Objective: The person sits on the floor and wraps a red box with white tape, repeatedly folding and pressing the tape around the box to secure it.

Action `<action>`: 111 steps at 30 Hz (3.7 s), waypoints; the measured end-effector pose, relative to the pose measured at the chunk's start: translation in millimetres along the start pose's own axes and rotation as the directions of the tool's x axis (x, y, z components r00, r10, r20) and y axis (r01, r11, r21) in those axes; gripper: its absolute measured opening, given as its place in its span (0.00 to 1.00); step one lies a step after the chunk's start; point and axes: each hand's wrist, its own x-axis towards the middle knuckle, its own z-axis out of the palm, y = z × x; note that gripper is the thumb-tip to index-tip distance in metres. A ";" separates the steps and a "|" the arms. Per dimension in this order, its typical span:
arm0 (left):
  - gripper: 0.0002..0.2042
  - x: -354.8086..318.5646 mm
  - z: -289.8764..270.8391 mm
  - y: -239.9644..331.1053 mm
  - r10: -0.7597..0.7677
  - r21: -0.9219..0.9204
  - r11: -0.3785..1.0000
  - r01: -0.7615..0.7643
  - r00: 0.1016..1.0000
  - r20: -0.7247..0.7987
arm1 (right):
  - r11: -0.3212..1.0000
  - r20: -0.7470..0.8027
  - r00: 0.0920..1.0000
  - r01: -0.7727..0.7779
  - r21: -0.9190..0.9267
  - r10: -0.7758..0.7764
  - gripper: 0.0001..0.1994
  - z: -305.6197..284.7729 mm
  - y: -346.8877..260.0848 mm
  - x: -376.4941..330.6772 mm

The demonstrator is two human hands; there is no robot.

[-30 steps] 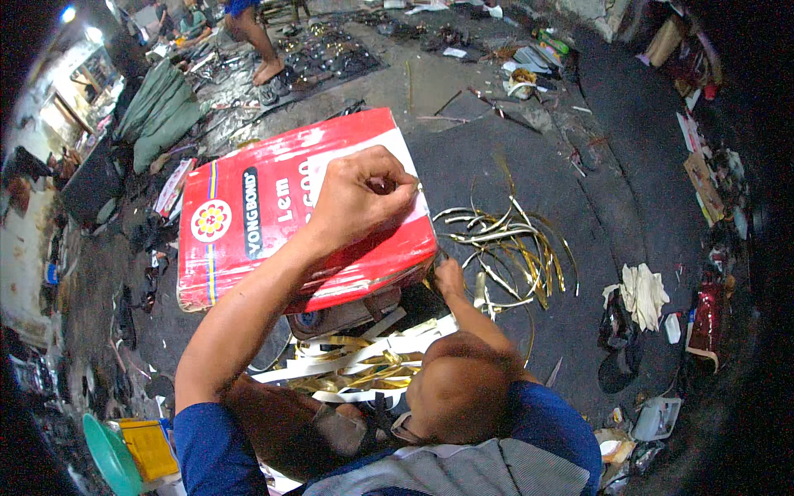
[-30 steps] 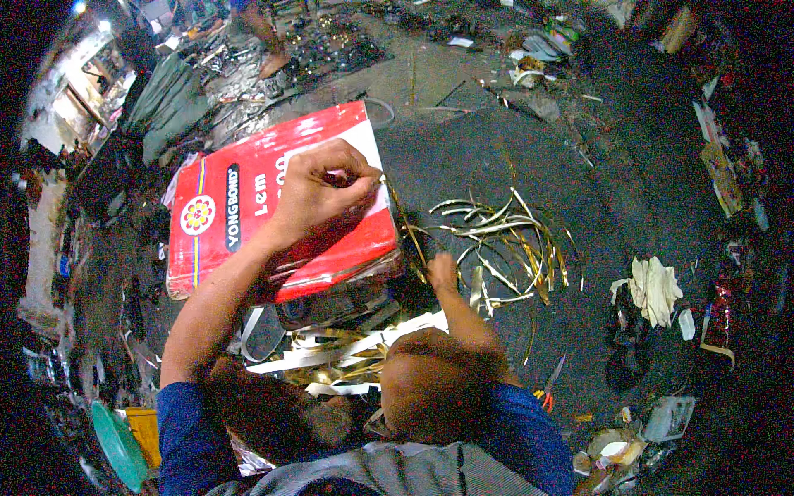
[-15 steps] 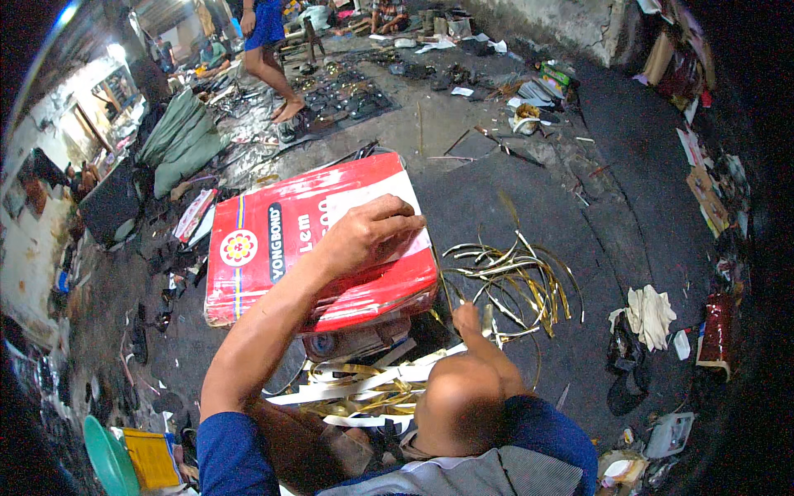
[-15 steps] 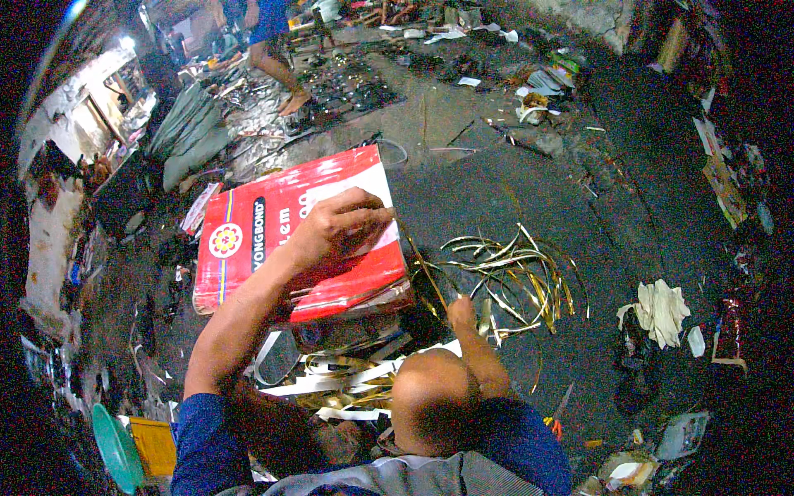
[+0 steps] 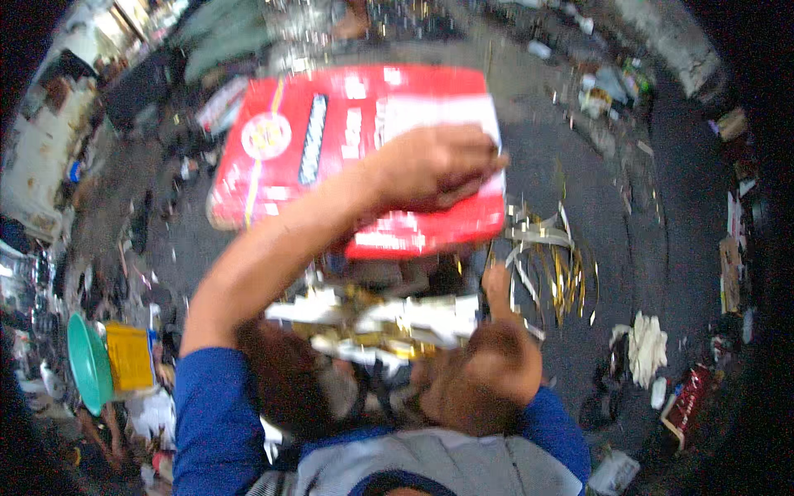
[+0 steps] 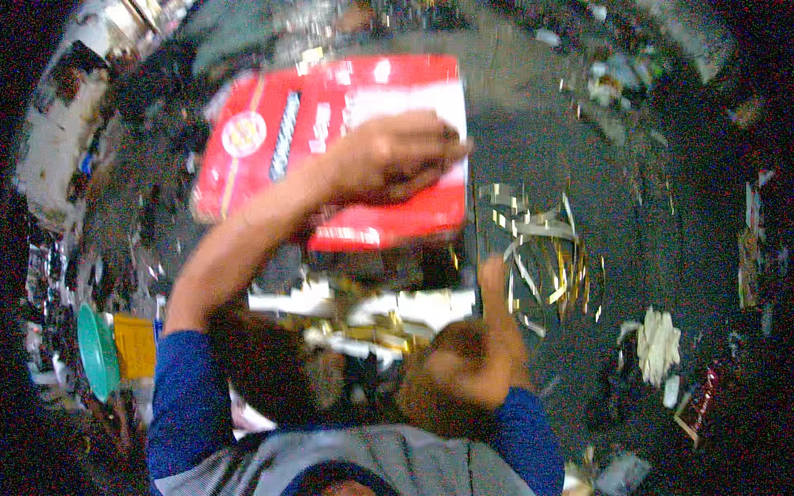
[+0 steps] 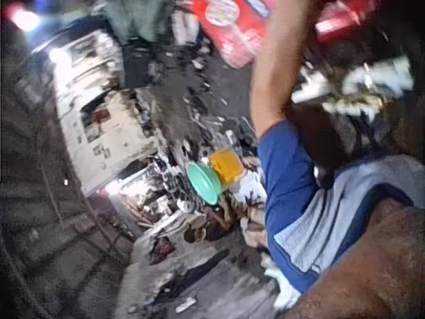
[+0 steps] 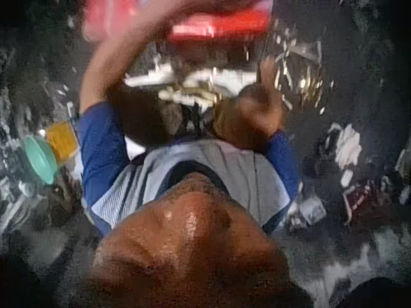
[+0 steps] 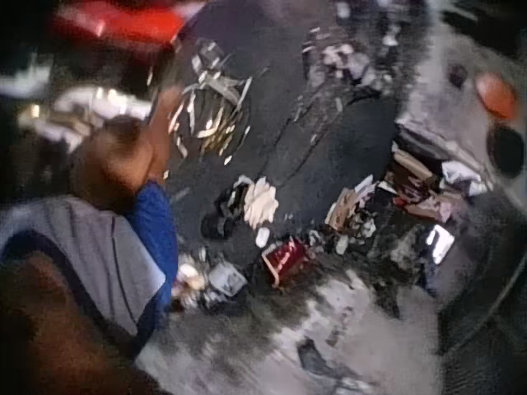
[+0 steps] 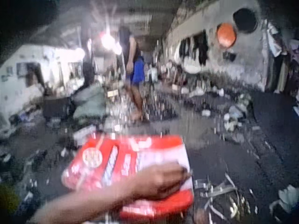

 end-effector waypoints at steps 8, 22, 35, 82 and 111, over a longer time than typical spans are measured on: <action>0.19 -14.6 -13.1 6.3 -0.080 0.122 0.990 0.071 0.994 0.071 | 0.663 0.005 0.681 -0.713 0.228 0.732 0.20 -75.1 79.8 -55.1; 0.24 -2.2 -2.5 2.3 -0.013 0.059 0.998 0.012 1.000 0.001 | 0.520 -0.261 0.960 0.174 0.836 0.098 0.14 -104.1 -61.5 -134.8; 0.19 -4.3 -17.2 108.8 -0.031 0.270 0.963 0.006 0.995 0.090 | 0.249 -0.644 0.763 0.637 0.729 -0.066 0.13 -352.0 -134.8 -312.7; 0.05 -197.4 -296.6 43.6 -0.960 0.121 0.184 0.975 0.205 -0.189 | 0.635 -0.359 0.788 0.615 0.468 -0.500 0.14 -603.7 -117.2 -153.0; 0.07 -23.5 -17.3 27.6 -0.638 -0.077 0.769 0.634 0.757 -0.140 | 0.740 -0.720 0.497 0.672 -0.035 -0.485 0.09 -565.0 -118.7 -139.5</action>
